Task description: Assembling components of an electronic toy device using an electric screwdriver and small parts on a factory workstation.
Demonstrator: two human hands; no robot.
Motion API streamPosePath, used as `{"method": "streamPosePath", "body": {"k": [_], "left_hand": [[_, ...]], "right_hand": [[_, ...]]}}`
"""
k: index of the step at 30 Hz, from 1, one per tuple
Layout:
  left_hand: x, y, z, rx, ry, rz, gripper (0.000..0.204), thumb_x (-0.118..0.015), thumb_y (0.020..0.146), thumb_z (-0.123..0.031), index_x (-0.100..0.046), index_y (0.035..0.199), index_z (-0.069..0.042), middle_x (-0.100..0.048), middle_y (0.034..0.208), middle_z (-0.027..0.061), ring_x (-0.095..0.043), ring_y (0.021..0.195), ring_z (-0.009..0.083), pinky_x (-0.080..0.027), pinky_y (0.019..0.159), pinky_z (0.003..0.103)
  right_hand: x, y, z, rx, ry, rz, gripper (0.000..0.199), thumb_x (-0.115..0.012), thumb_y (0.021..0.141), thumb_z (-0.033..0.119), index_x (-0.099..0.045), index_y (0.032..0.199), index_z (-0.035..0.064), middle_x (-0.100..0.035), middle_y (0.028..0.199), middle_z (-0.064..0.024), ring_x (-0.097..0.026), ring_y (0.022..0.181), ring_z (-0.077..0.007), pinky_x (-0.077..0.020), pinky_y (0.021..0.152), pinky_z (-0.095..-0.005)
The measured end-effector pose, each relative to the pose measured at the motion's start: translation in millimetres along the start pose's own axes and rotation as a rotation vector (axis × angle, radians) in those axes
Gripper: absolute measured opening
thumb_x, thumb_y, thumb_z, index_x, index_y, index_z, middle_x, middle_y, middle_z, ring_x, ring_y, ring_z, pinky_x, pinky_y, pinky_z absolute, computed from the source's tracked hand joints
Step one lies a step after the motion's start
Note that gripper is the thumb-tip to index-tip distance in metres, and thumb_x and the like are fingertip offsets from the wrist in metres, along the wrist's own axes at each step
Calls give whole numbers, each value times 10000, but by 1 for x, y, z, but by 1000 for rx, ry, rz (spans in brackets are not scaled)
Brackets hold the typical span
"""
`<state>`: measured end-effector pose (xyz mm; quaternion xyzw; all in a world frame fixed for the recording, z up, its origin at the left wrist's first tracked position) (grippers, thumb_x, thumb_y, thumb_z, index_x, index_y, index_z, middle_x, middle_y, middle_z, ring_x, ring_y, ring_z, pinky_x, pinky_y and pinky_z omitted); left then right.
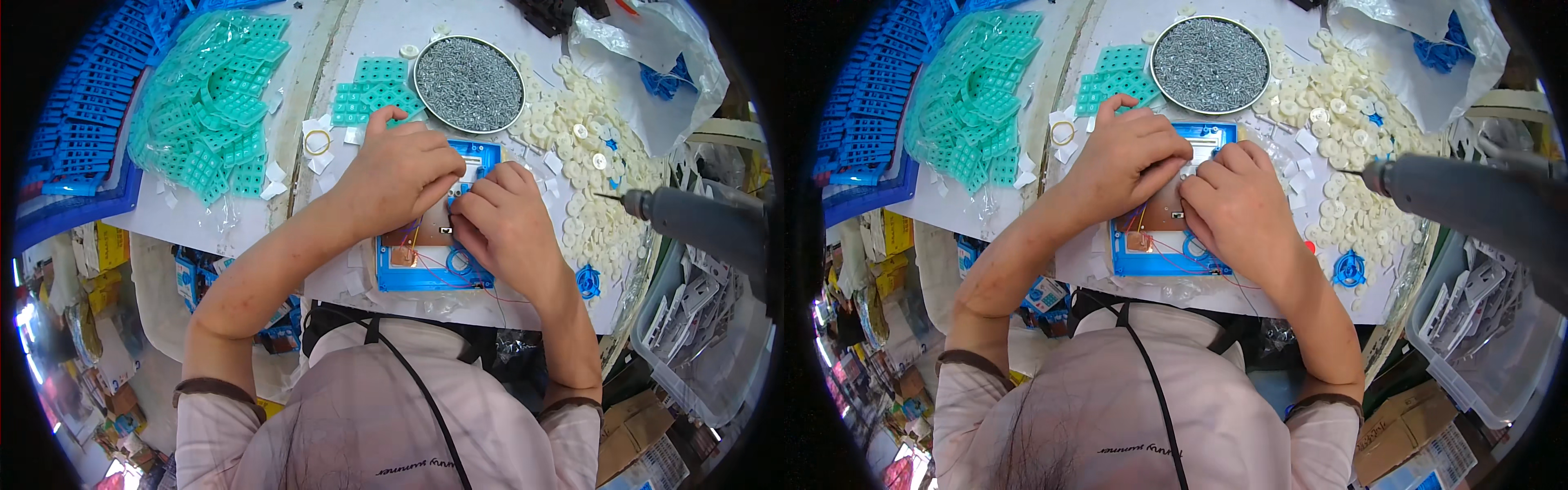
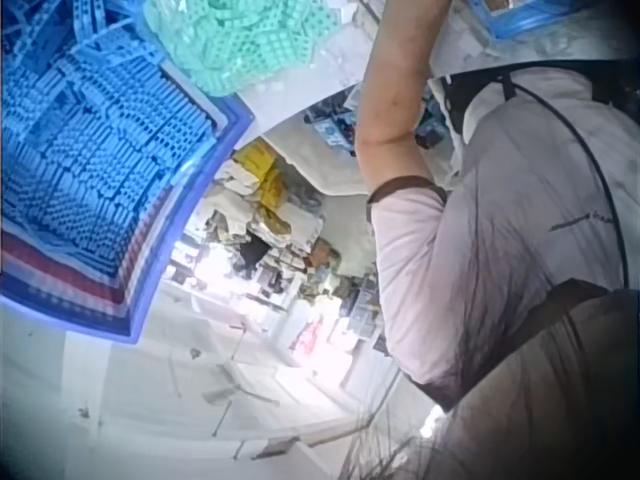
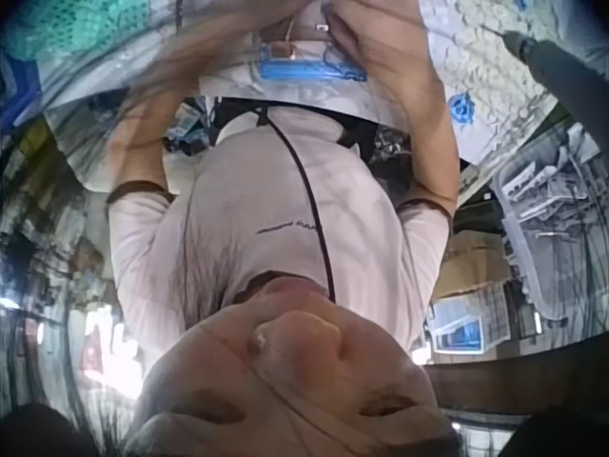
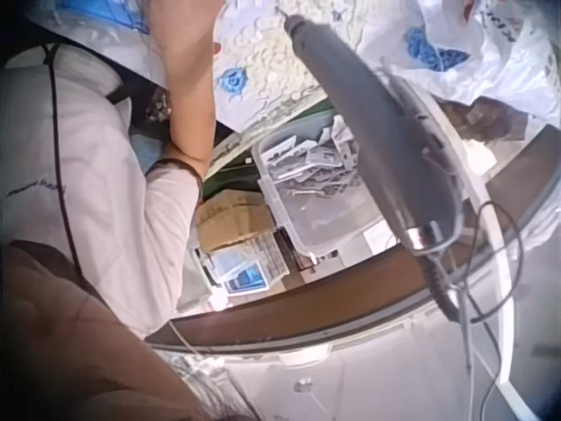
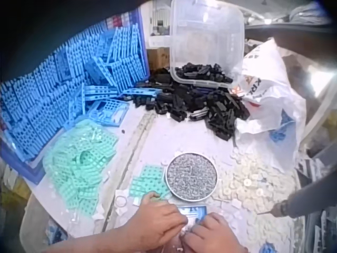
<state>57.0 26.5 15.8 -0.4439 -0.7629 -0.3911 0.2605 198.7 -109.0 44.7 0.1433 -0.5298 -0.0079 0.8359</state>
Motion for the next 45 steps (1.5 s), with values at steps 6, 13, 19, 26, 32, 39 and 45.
{"method": "streamPosePath", "body": {"k": [6, 13, 19, 26, 32, 39, 45], "left_hand": [[7, 10, -4, -97, 95, 151, 58, -689, 826, -128, -633, 844, -132, -580, 829, 21, -602, 912, 213, -330, 1035, 529], [7, 31, -19, -174, 314, 409, 42, -694, 752, -103, -674, 782, -83, -621, 803, 48, -634, 862, 216, -397, 1015, 484], [13, 57, -33, 16, 323, 662, 75, -721, 691, -77, -709, 758, -47, -700, 770, 128, -708, 776, 291, -557, 761, 429], [24, 83, -32, 222, 271, 750, 181, -754, 701, -103, -750, 844, 8, -724, 845, 202, -723, 813, 359, -584, 690, 446], [19, 85, -19, 280, 240, 805, 193, -766, 719, -128, -751, 856, 8, -721, 883, 227, -714, 846, 378, -581, 724, 453], [20, 79, -17, 311, 163, 709, 194, -759, 733, -135, -742, 858, 13, -718, 877, 225, -714, 855, 378, -581, 718, 456], [24, 77, -19, 280, 169, 721, 177, -744, 729, -114, -744, 855, 10, -717, 874, 225, -713, 847, 390, -583, 694, 465]], "right_hand": [[-3, -5, -5, 11, 107, -47, 184, -741, 692, 65, -620, 830, 72, -575, 810, -65, -546, 852, -282, -461, 854, -421], [-4, -7, -7, 26, 138, -95, 200, -747, 673, 42, -629, 834, 63, -576, 811, -71, -547, 846, -296, -482, 807, -408], [-1, -10, 3, -83, 55, -128, 176, -731, 680, 48, -652, 837, 56, -573, 819, -78, -554, 857, -292, -489, 780, -400], [20, 12, 19, -83, -323, 177, 159, -650, 723, 54, -689, 874, 27, -599, 818, -102, -583, 865, -265, -490, 713, -364], [15, 9, 3, -73, -212, 124, 77, -653, 751, 23, -648, 827, 33, -623, 802, -99, -587, 836, -280, -496, 730, -374], [-7, 4, -5, -140, 75, -221, 115, -744, 768, 22, -673, 857, 45, -629, 931, -94, -542, 854, -306, -461, 727, -406], [-8, 4, -5, -166, 34, -168, 94, -746, 772, 51, -694, 850, 40, -626, 944, -92, -557, 875, -309, -459, 737, -415]]}}
Point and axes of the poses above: each hand's wrist, its own y-axis towards the middle knuckle, its own x-axis out of the back of the hand, z = x × y, the point moved 1 cm from there along y, towards the middle knuckle
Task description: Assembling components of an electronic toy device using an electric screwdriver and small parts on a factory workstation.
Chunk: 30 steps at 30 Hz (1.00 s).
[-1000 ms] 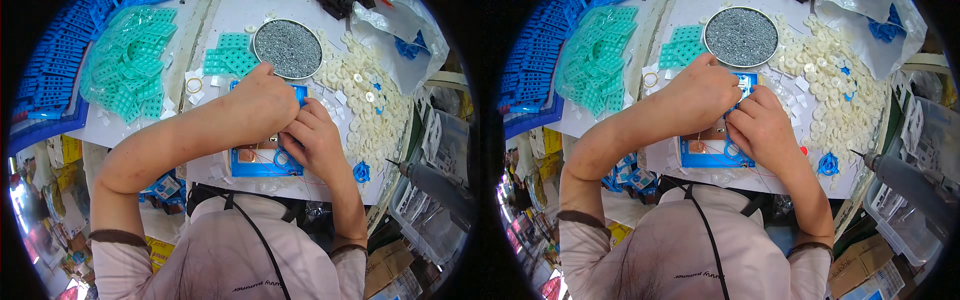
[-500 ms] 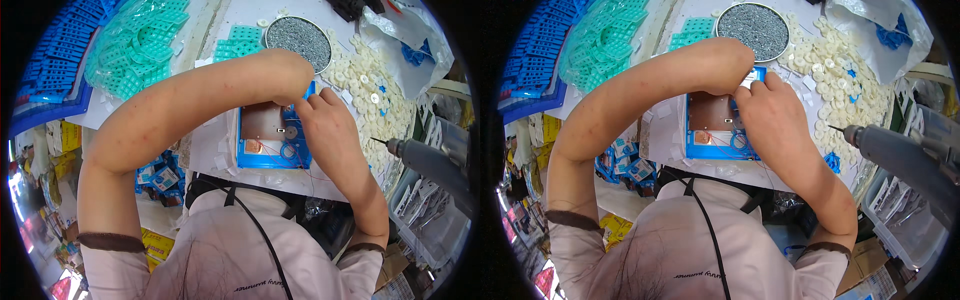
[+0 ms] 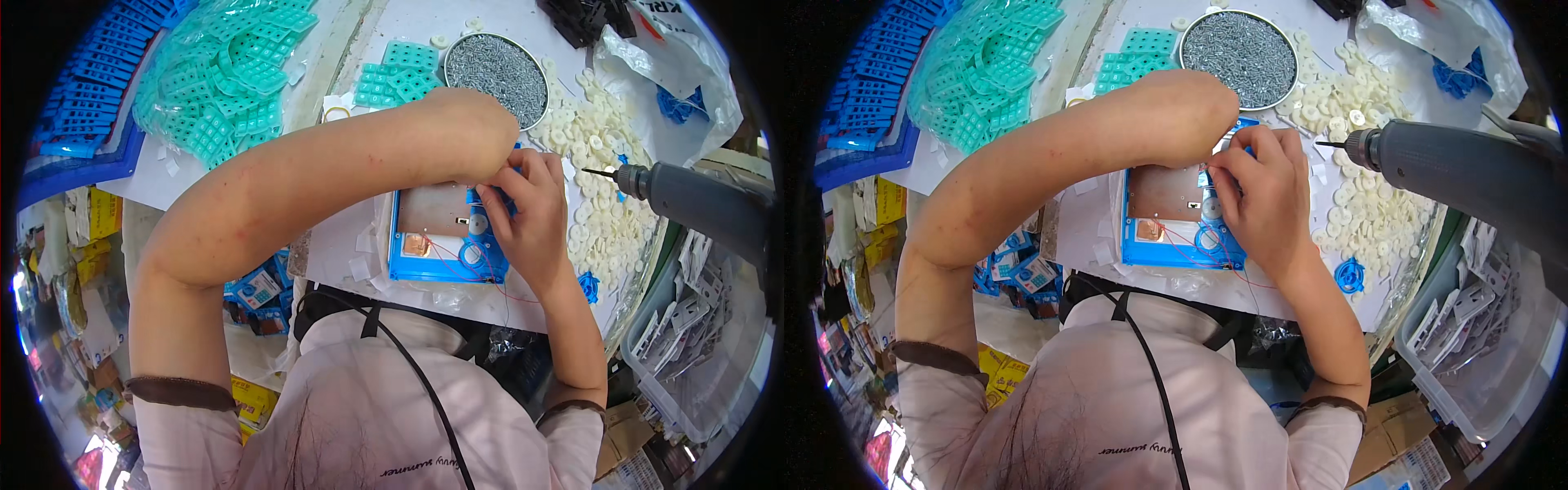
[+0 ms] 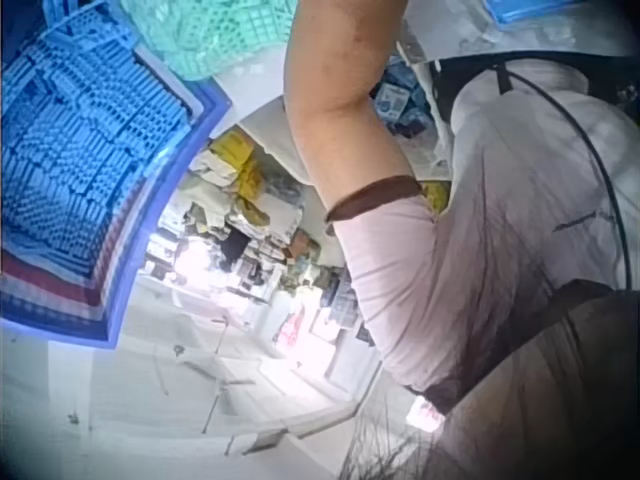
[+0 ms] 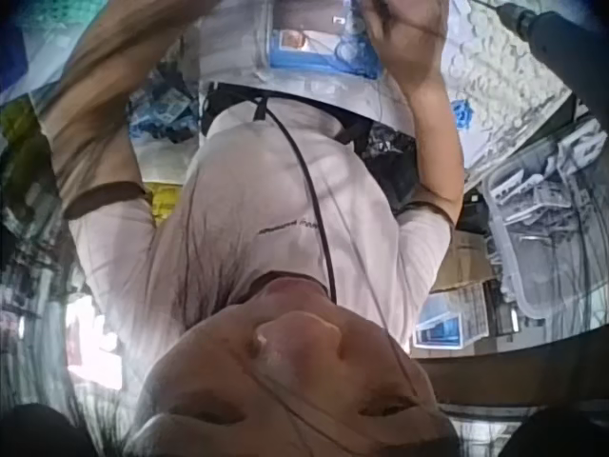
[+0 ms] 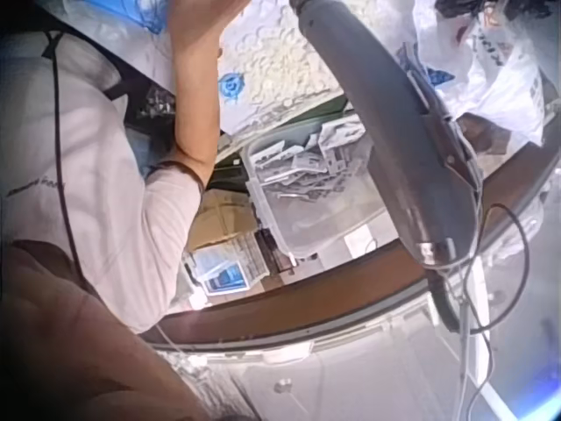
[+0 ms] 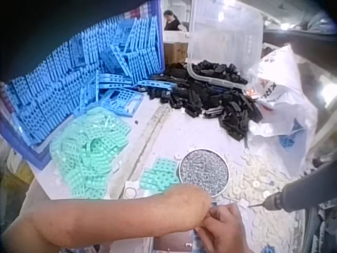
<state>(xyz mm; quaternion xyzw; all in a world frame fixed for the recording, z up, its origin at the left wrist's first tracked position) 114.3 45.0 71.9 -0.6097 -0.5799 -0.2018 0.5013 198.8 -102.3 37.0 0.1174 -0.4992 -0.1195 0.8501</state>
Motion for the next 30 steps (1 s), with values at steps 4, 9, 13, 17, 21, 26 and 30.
{"method": "streamPosePath", "body": {"k": [4, 9, 13, 17, 21, 26, 30], "left_hand": [[-4, 1, 0, -21, 48, -35, 161, -726, 733, -105, -754, 856, -5, -722, 867, 212, -720, 827, 375, -585, 669, 472], [-4, 6, -12, -92, 141, 44, 165, -724, 733, -121, -771, 871, -46, -737, 867, 170, -733, 814, 321, -588, 641, 448], [-4, 9, -22, -135, 218, 104, 185, -739, 729, -145, -781, 896, -76, -745, 882, 147, -736, 828, 300, -588, 634, 424], [-4, 11, -23, -93, 214, 147, 194, -749, 729, -163, -781, 901, -80, -748, 897, 145, -737, 841, 296, -589, 633, 420], [-5, 10, -18, -94, 184, 127, 180, -739, 742, -149, -773, 891, -54, -741, 899, 172, -734, 837, 315, -593, 663, 427], [-5, 3, -6, -200, 198, 132, 154, -723, 753, -113, -765, 875, -30, -729, 870, 188, -725, 824, 339, -592, 690, 450], [-3, -6, -5, -237, 256, 97, 119, -693, 781, -115, -761, 833, -33, -726, 832, 174, -723, 793, 336, -589, 666, 444]], "right_hand": [[10, -9, 13, 187, -186, 65, 140, -739, 772, 64, -717, 902, 20, -633, 959, -101, -579, 886, -306, -480, 751, -414], [19, -7, 18, 177, -157, 245, 252, -728, 737, 21, -735, 988, 5, -653, 1048, -116, -610, 962, -320, -524, 797, -400], [25, -11, 15, 171, -79, 259, 326, -725, 707, -27, -745, 1029, 22, -668, 1123, -111, -619, 1010, -348, -546, 810, -416], [19, -15, 19, 188, -169, 230, 321, -740, 730, 38, -728, 1051, 31, -656, 1084, -101, -618, 954, -316, -550, 787, -383], [14, -21, 11, 136, -79, 153, 343, -734, 731, 32, -719, 1074, 29, -654, 1090, -109, -607, 964, -319, -546, 795, -387], [5, -25, 16, 110, -103, 111, 357, -731, 727, 24, -711, 1084, 19, -648, 1083, -113, -592, 996, -320, -537, 807, -401], [6, -25, 18, 100, -113, 145, 388, -730, 725, 19, -700, 1111, 13, -643, 1102, -116, -592, 1002, -324, -535, 820, -407]]}}
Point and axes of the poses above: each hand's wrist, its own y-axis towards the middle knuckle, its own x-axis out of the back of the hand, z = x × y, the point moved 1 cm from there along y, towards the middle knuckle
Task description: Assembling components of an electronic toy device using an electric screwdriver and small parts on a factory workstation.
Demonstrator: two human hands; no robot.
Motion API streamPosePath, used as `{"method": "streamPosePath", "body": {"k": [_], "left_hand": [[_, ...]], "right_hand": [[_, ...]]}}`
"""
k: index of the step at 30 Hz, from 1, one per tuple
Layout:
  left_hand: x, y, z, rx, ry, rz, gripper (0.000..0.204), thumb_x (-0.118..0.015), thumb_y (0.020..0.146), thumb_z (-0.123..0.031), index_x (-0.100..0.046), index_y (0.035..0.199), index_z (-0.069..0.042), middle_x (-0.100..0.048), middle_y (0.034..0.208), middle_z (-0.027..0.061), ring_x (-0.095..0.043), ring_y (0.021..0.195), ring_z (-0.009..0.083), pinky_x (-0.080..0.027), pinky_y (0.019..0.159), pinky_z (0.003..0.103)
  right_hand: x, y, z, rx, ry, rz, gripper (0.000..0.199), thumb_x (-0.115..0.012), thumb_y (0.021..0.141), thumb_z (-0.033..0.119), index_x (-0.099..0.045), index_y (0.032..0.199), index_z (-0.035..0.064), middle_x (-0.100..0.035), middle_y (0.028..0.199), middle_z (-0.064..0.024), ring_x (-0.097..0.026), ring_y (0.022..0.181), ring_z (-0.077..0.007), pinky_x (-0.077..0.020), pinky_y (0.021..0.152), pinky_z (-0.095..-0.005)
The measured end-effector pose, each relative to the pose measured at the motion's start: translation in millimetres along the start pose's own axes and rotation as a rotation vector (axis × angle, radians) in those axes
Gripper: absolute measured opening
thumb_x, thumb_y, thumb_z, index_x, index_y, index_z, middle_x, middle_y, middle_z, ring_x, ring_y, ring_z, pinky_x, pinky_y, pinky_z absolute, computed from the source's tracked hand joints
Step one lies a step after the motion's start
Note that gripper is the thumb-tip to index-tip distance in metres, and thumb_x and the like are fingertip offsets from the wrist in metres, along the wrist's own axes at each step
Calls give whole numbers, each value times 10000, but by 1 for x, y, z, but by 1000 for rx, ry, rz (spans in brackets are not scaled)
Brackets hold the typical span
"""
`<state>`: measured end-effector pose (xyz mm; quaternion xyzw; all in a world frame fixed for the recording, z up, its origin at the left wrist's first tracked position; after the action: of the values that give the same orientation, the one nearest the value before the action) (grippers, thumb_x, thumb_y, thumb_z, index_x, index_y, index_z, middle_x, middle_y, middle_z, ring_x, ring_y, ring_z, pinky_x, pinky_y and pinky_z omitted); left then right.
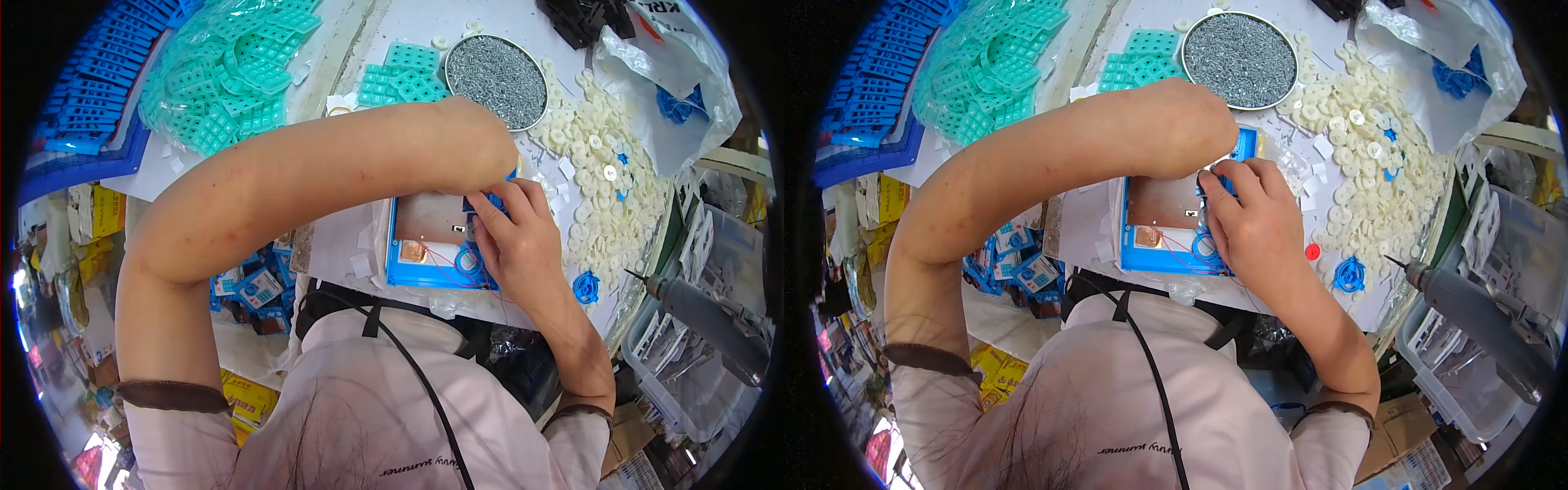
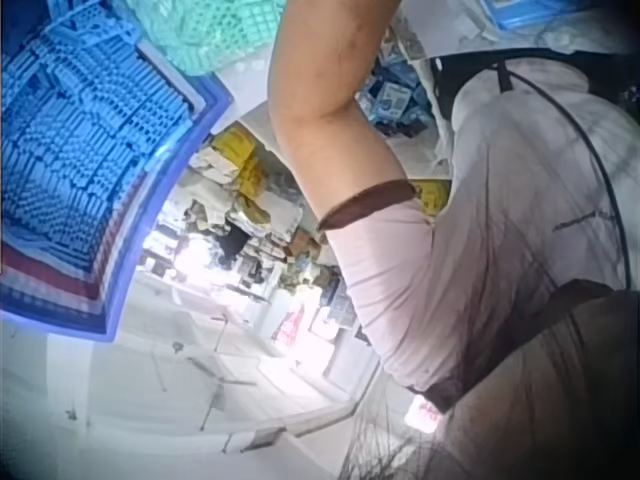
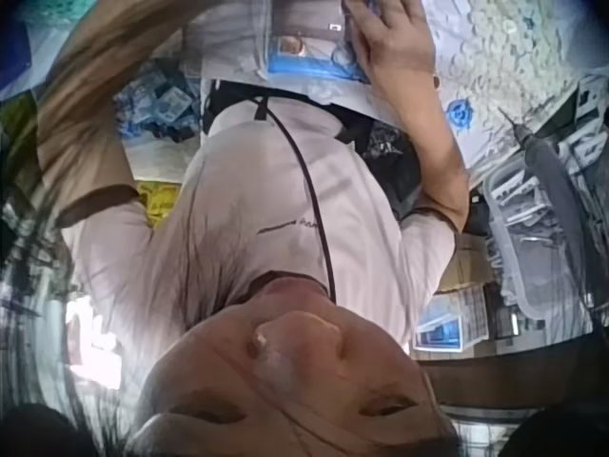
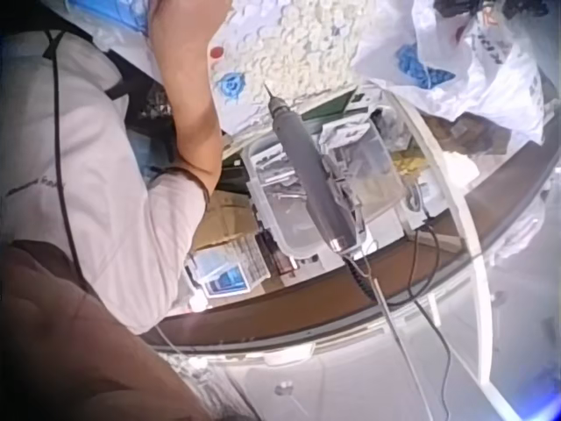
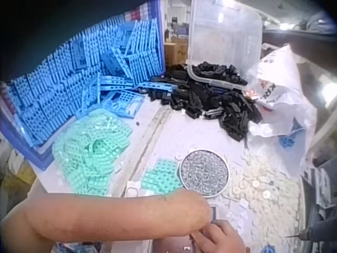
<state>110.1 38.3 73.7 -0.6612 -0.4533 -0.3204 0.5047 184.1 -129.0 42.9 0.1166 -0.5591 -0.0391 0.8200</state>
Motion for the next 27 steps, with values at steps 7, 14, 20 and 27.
{"method": "streamPosePath", "body": {"k": [7, 14, 20, 27], "left_hand": [[-25, -3, -4, 55, -7, -141, 176, -666, 811, -142, -726, 935, -33, -725, 837, 155, -716, 775, 339, -586, 661, 425], [-66, -66, -1, 210, -295, -754, 329, -698, 825, -181, -637, 1115, -37, -666, 1186, 145, -634, 1036, 353, -509, 882, 445], [-98, -105, -50, 298, -228, -739, 502, -750, 804, -253, -618, 1252, -69, -550, 1379, 105, -503, 1187, 345, -391, 980, 498], [-92, -86, -17, 294, -269, -983, 393, -768, 793, -277, -656, 1120, -91, -610, 1190, 115, -546, 1078, 316, -379, 915, 463]], "right_hand": [[0, -1, 8, -37, -17, 33, 431, -712, 742, -12, -679, 1171, 26, -625, 1170, -145, -583, 1055, -362, -531, 853, -438], [2, 1, 24, 4, -245, 136, 400, -643, 754, 61, -660, 1122, -94, -588, 1211, -161, -543, 1100, -354, -490, 920, -456], [0, -2, 27, -70, -178, 71, 383, -615, 791, 87, -661, 1131, -85, -610, 1187, -173, -563, 1097, -354, -493, 953, -431], [-1, -4, 35, -168, -143, 26, 404, -618, 782, 72, -652, 1153, -84, -618, 1208, -179, -565, 1111, -359, -489, 962, -437]]}}
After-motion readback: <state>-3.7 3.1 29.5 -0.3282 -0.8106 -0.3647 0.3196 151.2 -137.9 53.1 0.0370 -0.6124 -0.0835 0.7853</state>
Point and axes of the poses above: each hand's wrist, its own y-axis towards the middle knuckle, its own x-axis out of the back of the hand, z = x × y, the point moved 1 cm from there along y, towards the middle knuckle
